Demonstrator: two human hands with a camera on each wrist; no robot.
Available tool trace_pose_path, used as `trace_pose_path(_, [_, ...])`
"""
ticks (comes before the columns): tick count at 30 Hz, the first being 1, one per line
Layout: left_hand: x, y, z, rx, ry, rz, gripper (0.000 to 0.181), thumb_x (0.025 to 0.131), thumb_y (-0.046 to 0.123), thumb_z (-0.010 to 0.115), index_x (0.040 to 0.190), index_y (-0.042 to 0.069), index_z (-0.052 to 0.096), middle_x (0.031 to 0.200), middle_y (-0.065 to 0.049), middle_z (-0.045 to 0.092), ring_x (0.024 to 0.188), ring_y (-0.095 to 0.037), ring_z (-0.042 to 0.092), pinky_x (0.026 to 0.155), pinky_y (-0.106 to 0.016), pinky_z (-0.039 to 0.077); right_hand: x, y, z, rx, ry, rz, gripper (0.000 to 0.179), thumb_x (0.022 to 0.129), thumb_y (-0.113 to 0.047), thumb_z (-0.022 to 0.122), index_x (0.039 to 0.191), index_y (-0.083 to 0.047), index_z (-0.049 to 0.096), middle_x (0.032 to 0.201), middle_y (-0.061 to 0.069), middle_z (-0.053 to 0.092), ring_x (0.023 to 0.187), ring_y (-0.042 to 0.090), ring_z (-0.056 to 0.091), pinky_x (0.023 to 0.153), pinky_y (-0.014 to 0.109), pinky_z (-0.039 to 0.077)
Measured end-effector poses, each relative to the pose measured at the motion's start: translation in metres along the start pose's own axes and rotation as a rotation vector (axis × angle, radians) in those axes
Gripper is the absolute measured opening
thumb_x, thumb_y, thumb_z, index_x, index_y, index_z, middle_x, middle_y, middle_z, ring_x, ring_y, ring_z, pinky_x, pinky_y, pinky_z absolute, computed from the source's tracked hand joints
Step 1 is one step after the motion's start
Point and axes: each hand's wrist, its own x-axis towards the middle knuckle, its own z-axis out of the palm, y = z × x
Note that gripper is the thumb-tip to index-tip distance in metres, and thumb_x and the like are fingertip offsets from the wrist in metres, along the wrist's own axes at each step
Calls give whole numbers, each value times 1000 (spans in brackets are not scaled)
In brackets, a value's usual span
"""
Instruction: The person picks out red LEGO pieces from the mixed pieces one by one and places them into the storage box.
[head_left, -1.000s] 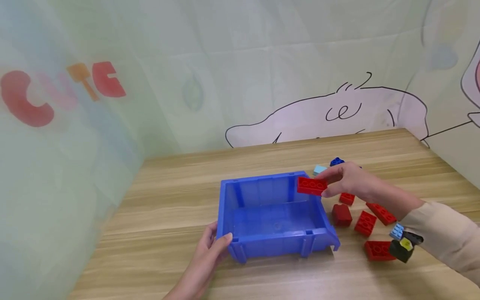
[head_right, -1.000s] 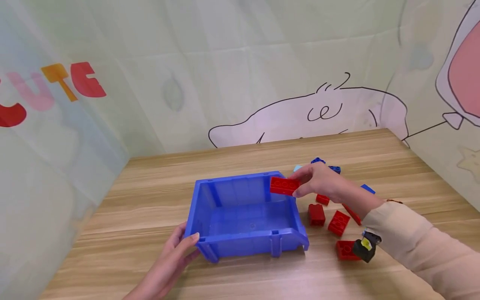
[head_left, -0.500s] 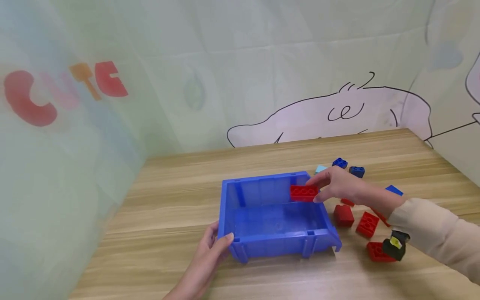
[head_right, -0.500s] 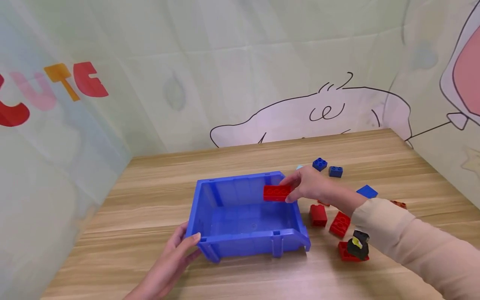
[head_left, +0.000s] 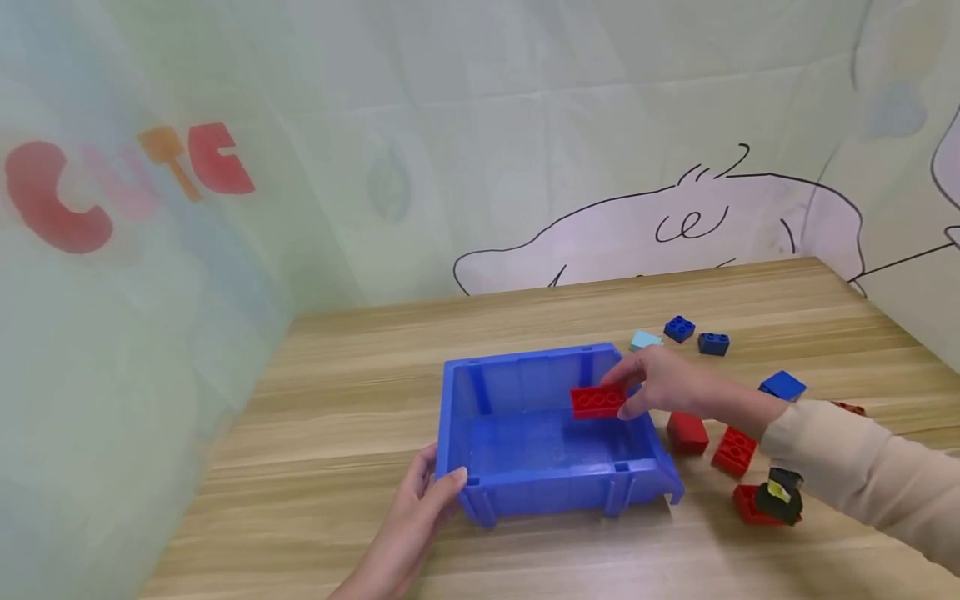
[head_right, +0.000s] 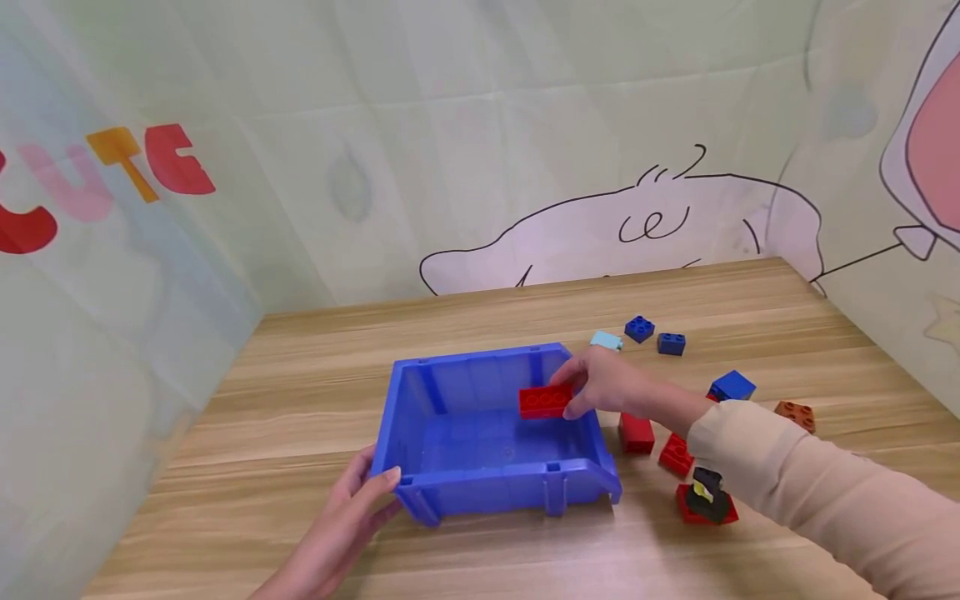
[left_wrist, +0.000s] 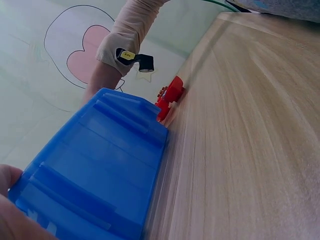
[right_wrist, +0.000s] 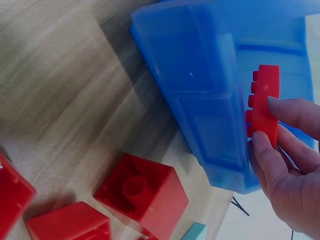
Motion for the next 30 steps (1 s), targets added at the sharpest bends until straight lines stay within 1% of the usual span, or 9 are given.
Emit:
trace_pose_path(3, [0,0,0,2,1,-2,58,91,17,53,136,-5,25,133,-25,41,118,-26,47,97,-32,43,1,1,4,-16,-8,-25,40,75,0,74,114,-1,64,107,10,64,99,26,59,81,39,53])
trace_pose_path(6, [1,0,0,5,-2,-5,58,91,17,53,137,-6,24,134,-26,39,120,-27,46,98,-33,42,3,3,8,-37,-11,-55,38,74,2,73,111,0,65,105,11,65,97,26,60,78,36,54])
trace_pose_path(9, [0,0,1,8,-2,-9,59,91,17,53,137,-6,24,135,-26,39,120,-28,45,99,-34,42,6,3,13,-54,-13,-69,37,73,3,74,110,0,66,103,12,66,96,26,61,76,35,55])
trace_pose_path(13, [0,-1,1,13,-4,-12,60,91,18,52,137,-7,23,135,-27,39,121,-28,45,99,-34,41,9,4,19,-87,-4,-85,37,71,3,75,107,1,67,102,12,67,96,27,61,77,36,55])
trace_pose_path(17, [0,-1,1,10,-4,-8,59,91,18,53,137,-6,23,134,-27,39,119,-27,46,98,-33,42,12,3,25,-142,16,-141,35,70,4,75,104,3,67,98,13,68,93,26,63,77,36,55])
trace_pose_path(21, [0,-1,1,8,9,-2,57,91,16,53,136,-6,25,132,-26,41,117,-26,48,96,-31,43,17,1,32,-184,17,-182,33,71,4,74,104,3,68,97,11,68,90,24,63,76,34,55])
trace_pose_path(30, [1,-1,0,31,6,4,58,92,18,52,136,-7,24,133,-27,41,119,-28,47,98,-33,42,21,-1,39,-266,30,-191,32,70,6,74,102,2,68,95,9,68,87,20,62,77,35,54])
